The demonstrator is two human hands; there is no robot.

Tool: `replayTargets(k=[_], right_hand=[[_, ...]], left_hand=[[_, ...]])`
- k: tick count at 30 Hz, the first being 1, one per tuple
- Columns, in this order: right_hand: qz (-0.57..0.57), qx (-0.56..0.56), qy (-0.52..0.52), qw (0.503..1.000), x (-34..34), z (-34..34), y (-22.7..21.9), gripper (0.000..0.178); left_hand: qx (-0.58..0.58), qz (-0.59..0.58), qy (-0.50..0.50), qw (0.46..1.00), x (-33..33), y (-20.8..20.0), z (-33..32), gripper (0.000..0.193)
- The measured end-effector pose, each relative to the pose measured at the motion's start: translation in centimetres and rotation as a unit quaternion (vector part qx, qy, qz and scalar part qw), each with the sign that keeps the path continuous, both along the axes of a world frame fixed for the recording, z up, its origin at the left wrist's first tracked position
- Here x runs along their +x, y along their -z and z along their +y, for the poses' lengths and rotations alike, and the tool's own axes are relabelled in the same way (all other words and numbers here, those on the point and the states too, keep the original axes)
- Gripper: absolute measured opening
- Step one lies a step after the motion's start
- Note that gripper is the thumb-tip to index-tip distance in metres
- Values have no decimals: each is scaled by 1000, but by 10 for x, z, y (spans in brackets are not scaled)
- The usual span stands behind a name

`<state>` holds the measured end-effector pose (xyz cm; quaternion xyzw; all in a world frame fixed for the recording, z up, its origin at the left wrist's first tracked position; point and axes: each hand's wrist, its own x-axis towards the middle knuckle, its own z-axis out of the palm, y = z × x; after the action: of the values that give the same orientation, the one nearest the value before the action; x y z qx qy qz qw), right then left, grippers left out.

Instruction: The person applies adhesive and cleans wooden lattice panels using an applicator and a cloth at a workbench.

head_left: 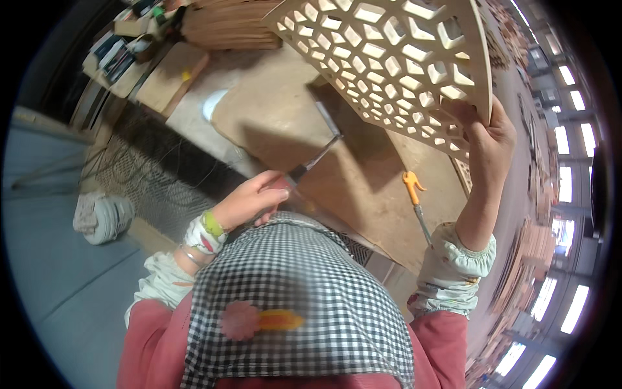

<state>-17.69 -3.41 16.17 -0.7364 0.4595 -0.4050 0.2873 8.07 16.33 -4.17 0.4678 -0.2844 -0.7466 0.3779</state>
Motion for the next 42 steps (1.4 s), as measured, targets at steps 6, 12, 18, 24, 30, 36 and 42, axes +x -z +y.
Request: replayTargets(k=[6, 12, 18, 24, 30, 36, 42], right_hand=[[34, 67, -55, 996, 74, -1, 85, 29], [124, 79, -29, 989, 102, 8, 156, 24], [165, 23, -20, 986, 108, 26, 156, 17], [150, 44, 13, 988, 109, 35, 158, 19], [127, 50, 43, 990, 98, 26, 172, 24], [192, 15, 48, 980, 110, 28, 163, 28], [214, 11, 71, 974, 110, 20, 169, 34]], left_hand=[[-2, -31, -40, 999, 39, 30, 33, 50], [34, -92, -41, 994, 50, 42, 35, 55], [29, -95, -7, 995, 50, 65, 7, 50], [15, -80, 7, 997, 53, 79, -10, 44], [4, -71, 22, 997, 61, 86, -15, 43], [-2, -78, 17, 997, 67, 85, -25, 39], [-3, -87, 45, 995, 69, 87, -39, 38]])
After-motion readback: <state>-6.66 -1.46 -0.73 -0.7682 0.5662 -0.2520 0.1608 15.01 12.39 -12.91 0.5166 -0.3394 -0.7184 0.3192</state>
